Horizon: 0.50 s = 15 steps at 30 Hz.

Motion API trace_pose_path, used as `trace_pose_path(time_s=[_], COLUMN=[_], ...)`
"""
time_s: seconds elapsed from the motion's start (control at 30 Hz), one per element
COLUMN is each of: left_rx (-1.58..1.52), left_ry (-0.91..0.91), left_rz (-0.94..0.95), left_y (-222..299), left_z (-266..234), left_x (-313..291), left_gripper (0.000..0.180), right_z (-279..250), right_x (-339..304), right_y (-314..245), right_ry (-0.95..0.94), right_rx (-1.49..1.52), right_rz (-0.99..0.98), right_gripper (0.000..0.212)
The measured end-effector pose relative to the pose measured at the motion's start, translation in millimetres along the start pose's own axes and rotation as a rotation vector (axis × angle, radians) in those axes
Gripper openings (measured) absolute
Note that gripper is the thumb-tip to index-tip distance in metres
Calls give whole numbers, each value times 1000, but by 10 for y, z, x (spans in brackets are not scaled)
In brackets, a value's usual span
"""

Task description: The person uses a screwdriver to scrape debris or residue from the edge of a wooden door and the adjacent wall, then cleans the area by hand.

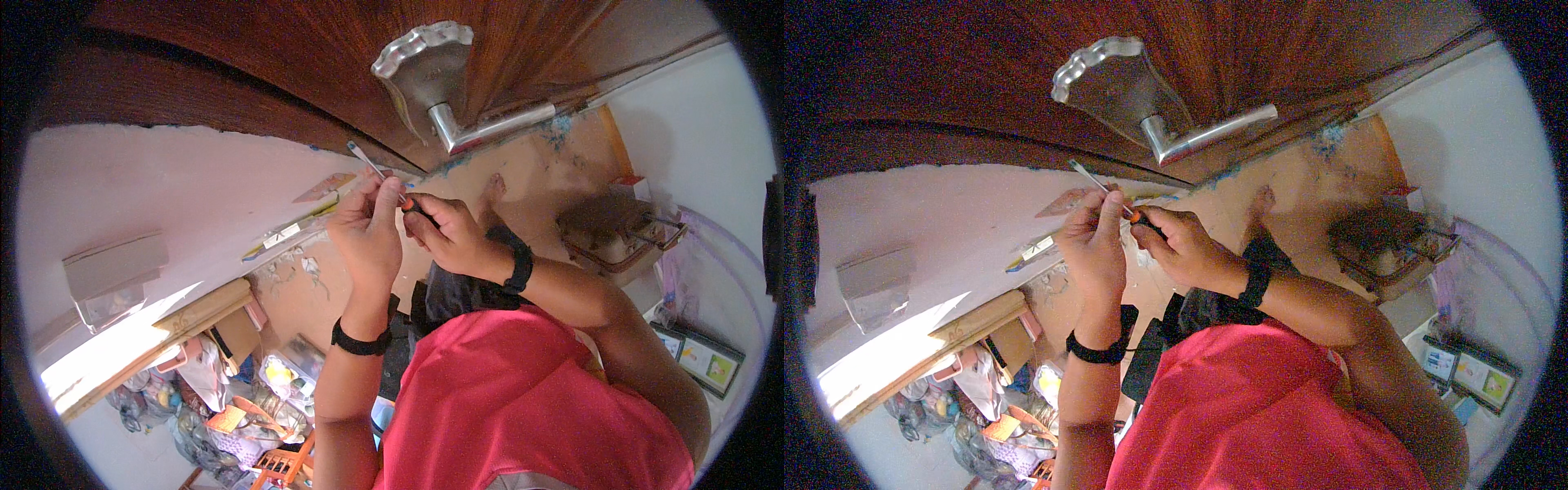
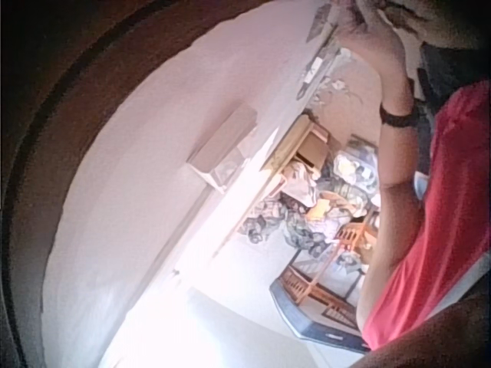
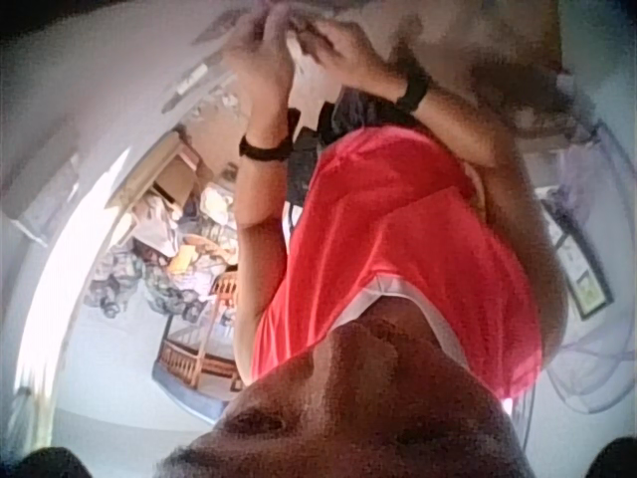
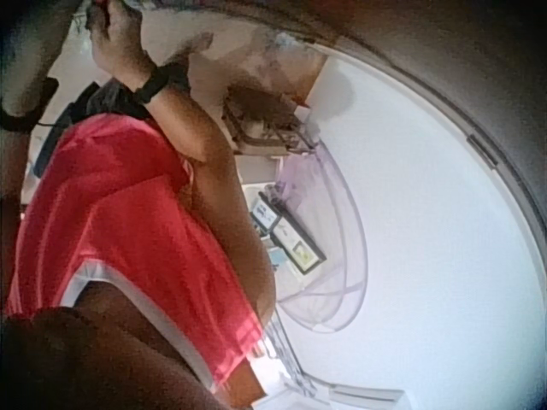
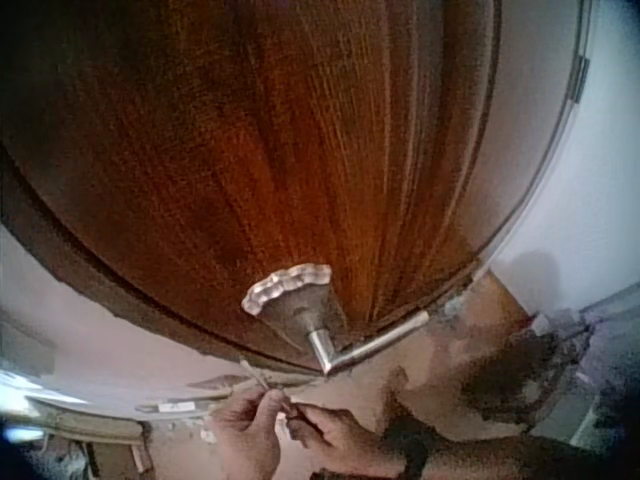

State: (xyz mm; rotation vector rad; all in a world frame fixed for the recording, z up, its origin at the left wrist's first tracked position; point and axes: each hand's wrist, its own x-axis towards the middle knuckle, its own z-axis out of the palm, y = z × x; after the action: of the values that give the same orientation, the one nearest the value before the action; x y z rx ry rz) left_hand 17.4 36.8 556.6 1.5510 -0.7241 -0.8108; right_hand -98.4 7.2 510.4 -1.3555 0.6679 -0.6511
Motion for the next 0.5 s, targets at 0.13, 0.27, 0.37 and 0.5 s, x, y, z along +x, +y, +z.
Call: trace_pose_path(time_s=[0.13,0.27,0.37,0.5], left_rx=[-23,45,45,-1], left_ry=[19,-23,-45,7], left_rz=[18,-15,31,52], left_y=[34,-46,-36,90], left_z=[-8,-28,-29,14], left_x=[0,-4,34,18], left_gripper=[14,13,13,14], right_z=[9,-16,-27,-45], right_x=[19,-35,-3,39], right_y=[-68,21,-4,-79], right_ry=[19,1,15,3], right_rx=[16,16,32,23], right_rz=[-53,52,22,-45], right_gripper=[15,15,16,16])
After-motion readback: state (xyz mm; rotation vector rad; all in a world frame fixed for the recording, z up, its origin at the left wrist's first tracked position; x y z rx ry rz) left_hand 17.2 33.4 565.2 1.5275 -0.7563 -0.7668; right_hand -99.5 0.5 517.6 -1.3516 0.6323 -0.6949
